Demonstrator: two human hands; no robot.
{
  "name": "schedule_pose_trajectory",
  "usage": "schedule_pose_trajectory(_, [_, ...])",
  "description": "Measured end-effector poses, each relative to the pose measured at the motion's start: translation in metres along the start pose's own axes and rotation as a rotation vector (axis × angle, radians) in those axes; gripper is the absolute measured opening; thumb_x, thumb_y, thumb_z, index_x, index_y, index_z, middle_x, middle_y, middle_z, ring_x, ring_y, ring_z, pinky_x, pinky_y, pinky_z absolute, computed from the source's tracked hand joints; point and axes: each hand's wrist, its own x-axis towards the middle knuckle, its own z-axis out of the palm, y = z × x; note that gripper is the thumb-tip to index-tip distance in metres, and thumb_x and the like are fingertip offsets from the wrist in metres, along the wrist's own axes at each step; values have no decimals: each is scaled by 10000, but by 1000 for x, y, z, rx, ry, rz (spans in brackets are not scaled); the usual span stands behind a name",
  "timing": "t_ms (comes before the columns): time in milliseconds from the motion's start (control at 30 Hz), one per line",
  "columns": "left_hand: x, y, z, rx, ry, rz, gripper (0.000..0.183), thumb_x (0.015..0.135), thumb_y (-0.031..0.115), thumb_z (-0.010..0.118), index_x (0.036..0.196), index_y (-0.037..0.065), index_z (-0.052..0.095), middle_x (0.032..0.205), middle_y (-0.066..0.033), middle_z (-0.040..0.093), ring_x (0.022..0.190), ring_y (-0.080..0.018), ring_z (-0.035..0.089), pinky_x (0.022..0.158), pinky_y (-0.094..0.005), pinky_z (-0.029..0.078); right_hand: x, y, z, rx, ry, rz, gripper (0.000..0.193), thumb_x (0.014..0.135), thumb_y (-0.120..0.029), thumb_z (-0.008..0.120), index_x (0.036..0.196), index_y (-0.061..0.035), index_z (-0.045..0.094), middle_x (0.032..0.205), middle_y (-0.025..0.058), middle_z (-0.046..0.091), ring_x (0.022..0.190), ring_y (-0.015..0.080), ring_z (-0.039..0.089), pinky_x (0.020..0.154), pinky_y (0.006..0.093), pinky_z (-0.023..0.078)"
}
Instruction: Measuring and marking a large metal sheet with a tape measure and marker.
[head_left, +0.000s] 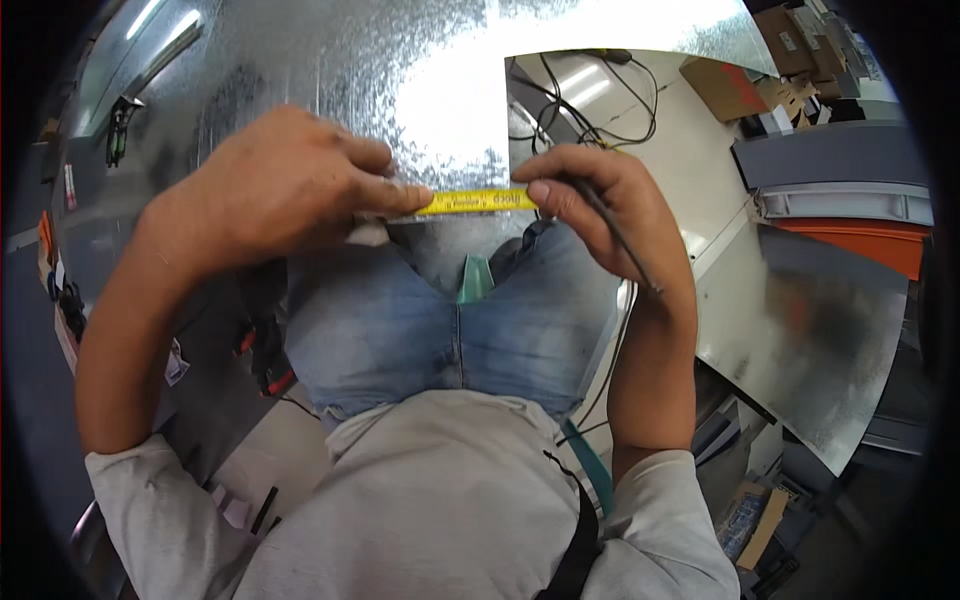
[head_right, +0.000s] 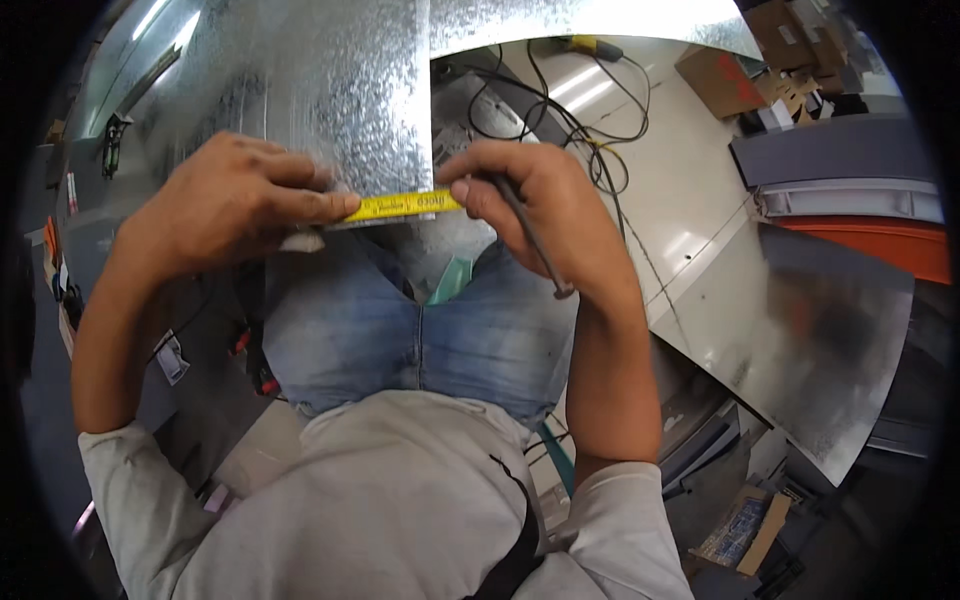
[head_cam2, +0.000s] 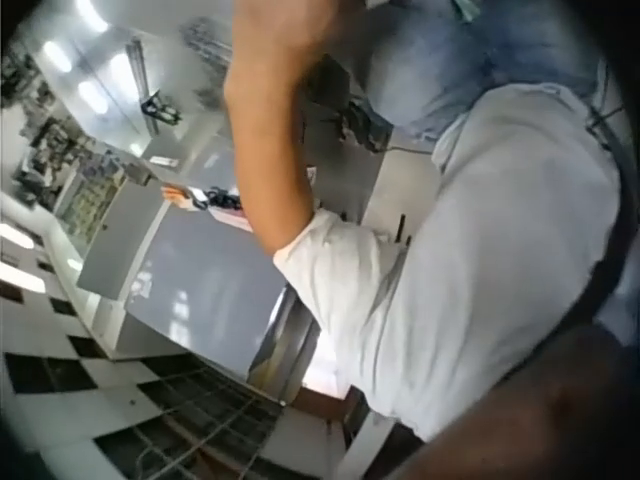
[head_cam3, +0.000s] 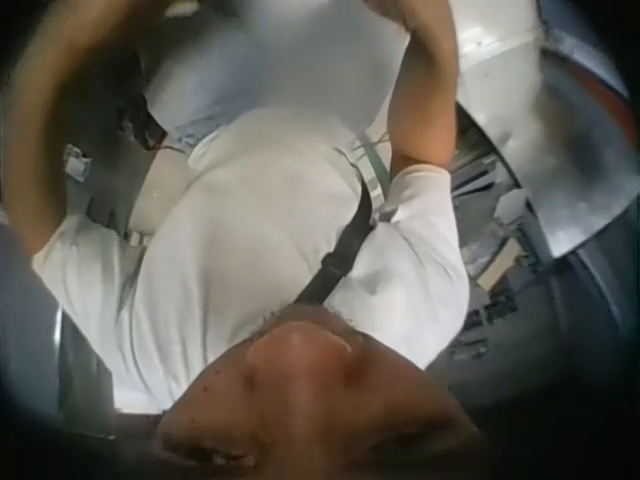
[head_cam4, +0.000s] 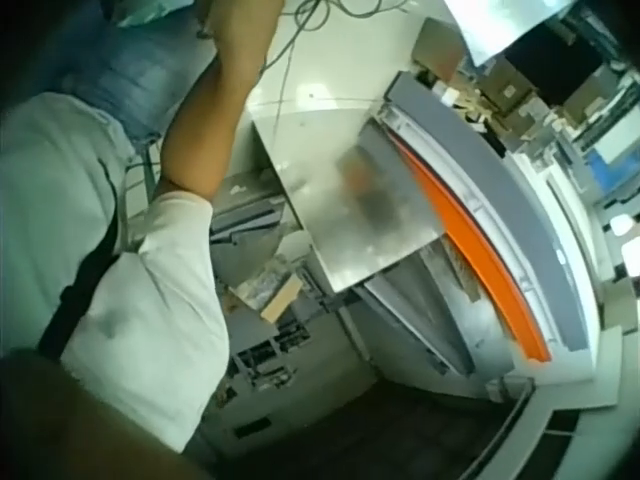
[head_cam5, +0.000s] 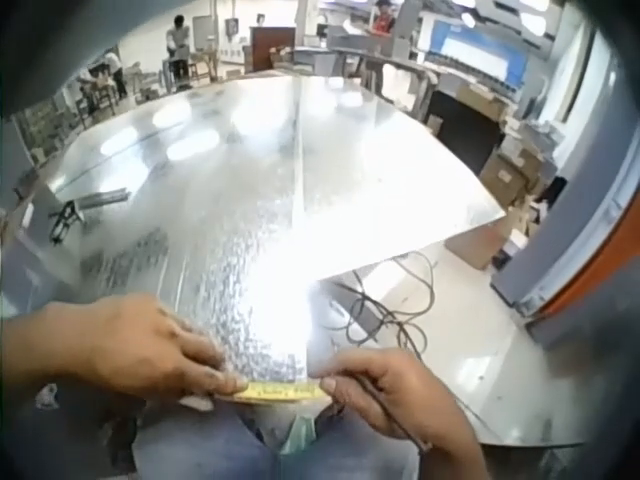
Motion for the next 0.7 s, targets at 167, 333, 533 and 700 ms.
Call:
schedule_pose_trajectory(167, [1,4,2,50,41,-8,466,807,89,768,1249,234,787,912,-45,722,772,-264,708,681,-402,546,1,6,-1,16,-7,-37,206,1026,-134,688,1145,28,736,843,45,680,783,108,595,707,266,496])
schedule_pose_trajectory(333, [1,2,5,32,43,4,521,768,38,763,1261,206,782,884,-72,698,773,-301,694,700,-427,535,2,10,-2,-26,-5,-97,230,1013,-182,718,1144,3,751,860,35,688,810,104,629,691,260,497])
schedule_pose_trajectory(533, [4,7,2,57,6,-4,548,760,101,867,1286,211,759,901,-39,699,779,-240,677,684,-407,530,1,12,-1,-12,-2,-95,248,1015,-224,715,1138,-13,757,857,31,679,806,100,626,658,251,479])
schedule_pose_trajectory(700, [3,7,5,85,5,2,536,782,90,863,1291,221,759,886,-29,698,756,-223,668,670,-407,528,2,15,-1,-5,-10,-125,246,1015,-216,715,1135,-5,755,848,27,675,792,97,615,662,253,475])
